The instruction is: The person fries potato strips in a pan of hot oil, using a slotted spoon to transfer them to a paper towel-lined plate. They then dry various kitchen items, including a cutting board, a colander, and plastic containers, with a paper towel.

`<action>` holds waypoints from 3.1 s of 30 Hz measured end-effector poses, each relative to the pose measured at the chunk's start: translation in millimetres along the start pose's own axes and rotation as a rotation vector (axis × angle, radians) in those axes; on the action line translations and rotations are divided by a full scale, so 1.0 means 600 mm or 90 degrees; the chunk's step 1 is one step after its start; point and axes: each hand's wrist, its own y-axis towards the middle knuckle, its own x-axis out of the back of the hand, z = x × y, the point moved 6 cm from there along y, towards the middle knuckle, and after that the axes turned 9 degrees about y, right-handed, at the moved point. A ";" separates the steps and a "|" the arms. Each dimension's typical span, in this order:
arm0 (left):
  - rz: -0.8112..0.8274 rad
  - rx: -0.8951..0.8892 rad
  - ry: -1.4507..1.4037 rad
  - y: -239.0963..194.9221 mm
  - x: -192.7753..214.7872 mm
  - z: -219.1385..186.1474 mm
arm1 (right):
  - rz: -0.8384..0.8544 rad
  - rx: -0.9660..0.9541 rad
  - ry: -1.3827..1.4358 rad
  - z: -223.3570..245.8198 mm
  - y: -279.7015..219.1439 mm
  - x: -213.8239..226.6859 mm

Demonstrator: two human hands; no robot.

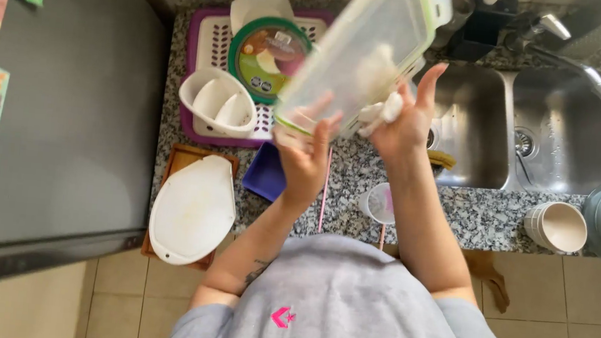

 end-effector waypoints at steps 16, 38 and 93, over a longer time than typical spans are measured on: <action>0.160 -0.080 0.206 -0.111 0.034 -0.040 | 0.350 -0.019 -0.445 -0.038 0.106 0.083; -0.340 0.562 0.756 -0.288 0.555 0.127 | 0.062 0.286 -0.535 0.029 0.013 0.013; 0.487 -0.879 0.360 -0.044 -0.252 -0.163 | -0.180 0.360 -0.404 0.316 -0.225 0.156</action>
